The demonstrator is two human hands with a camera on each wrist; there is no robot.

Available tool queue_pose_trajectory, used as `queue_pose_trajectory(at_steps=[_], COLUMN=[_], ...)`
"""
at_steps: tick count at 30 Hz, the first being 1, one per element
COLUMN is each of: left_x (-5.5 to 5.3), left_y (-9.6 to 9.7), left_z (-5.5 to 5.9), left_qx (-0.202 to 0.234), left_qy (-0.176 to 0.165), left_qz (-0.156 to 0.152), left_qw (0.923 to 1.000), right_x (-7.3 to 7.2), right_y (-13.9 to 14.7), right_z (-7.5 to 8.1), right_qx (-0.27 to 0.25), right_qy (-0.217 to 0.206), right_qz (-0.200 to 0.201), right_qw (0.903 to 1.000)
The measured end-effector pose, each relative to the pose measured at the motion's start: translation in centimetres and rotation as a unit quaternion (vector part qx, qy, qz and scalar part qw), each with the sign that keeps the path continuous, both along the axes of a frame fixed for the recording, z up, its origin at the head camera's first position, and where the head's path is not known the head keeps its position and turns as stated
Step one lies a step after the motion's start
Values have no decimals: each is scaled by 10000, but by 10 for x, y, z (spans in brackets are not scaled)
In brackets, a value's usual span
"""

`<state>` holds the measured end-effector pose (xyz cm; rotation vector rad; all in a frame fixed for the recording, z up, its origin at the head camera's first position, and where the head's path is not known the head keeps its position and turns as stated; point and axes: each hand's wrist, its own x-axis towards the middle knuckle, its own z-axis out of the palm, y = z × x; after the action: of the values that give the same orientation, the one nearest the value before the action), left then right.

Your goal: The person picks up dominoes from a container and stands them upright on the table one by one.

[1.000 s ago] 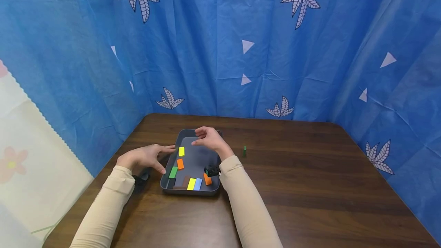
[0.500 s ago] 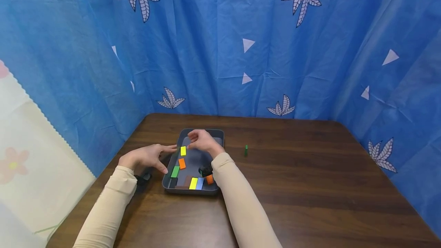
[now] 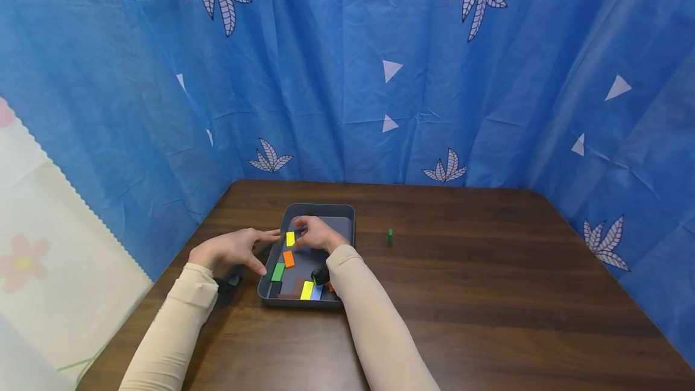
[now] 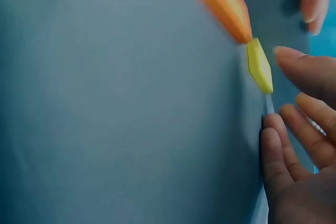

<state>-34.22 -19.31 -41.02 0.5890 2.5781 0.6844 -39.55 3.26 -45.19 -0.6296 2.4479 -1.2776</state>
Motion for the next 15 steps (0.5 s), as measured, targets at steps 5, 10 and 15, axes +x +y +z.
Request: queue_pose_trajectory(at_steps=[5,10,15], left_x=[0,1,1], left_y=[0,0,1], left_z=[0,0,-1], left_qx=[6,58,128], left_qy=[-27,-120,-138], left_qz=[56,151,219], left_qw=[10000,9998,9996], right_x=[-2,-3,-5], right_y=[-2,-5,-9], right_z=[-4,-6,-8], right_qx=[-44,57,333], right_qy=[-143,-187,44], right_qz=[-77,-112,-94], right_qw=[9999,9997,9994])
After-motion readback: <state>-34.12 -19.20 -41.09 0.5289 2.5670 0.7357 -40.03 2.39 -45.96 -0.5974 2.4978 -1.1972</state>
